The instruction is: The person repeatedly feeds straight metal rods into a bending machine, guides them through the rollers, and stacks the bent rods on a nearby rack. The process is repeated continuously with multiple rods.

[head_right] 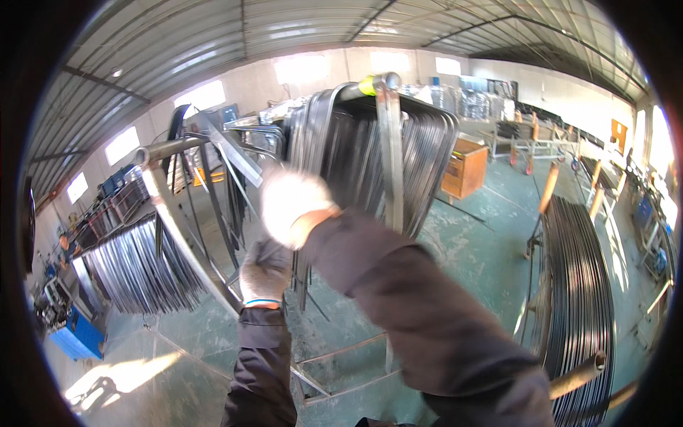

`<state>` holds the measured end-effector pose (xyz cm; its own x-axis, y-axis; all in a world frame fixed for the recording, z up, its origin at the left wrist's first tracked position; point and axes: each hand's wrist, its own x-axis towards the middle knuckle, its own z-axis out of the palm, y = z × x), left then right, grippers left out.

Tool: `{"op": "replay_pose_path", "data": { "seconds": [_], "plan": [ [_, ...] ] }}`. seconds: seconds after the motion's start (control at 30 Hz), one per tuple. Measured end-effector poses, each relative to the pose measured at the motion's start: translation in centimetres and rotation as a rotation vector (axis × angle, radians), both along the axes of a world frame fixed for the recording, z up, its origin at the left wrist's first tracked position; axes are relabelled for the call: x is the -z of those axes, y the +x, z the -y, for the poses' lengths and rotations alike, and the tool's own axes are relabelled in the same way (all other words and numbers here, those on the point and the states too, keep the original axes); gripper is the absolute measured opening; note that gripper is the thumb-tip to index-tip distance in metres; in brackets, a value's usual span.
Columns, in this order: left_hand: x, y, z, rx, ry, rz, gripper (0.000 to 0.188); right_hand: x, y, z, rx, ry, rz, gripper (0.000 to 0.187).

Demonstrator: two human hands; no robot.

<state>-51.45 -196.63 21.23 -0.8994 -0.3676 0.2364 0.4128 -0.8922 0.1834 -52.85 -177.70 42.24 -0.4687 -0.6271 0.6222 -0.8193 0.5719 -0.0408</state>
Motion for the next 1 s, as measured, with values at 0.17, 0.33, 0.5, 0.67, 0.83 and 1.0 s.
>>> {"op": "replay_pose_path", "data": {
  "seconds": [0.17, 0.33, 0.5, 0.67, 0.83, 1.0],
  "plan": [
    [4.6, 2.2, 4.9, -0.074, -0.214, 0.135, 0.057, 6.9, 1.0, 3.7, -0.117, -0.291, 0.191, 0.06],
    [6.3, 4.5, 6.0, 0.19, -0.156, -0.068, 0.051, 21.2, 4.4, -5.8, -0.286, -0.401, 0.098, 0.069],
    [17.5, 8.1, -1.5, 0.368, 0.496, 0.118, 0.044, 40.0, 10.9, -29.6, 0.115, -0.078, 0.802, 0.052],
    [26.6, 8.6, -23.2, 0.89, -0.388, 0.317, 0.034, 49.3, 26.6, -53.8, 1.067, -0.588, 0.95, 0.048],
    [21.6, 9.2, -46.9, 0.948, -0.716, 0.609, 0.027, 54.9, 34.0, -72.5, 1.814, -0.351, 0.884, 0.089],
    [17.8, 11.1, -65.1, 0.943, -0.948, 0.57, 0.019, 59.1, 31.4, -83.8, 1.831, -0.269, 0.977, 0.127]
  ]
}}
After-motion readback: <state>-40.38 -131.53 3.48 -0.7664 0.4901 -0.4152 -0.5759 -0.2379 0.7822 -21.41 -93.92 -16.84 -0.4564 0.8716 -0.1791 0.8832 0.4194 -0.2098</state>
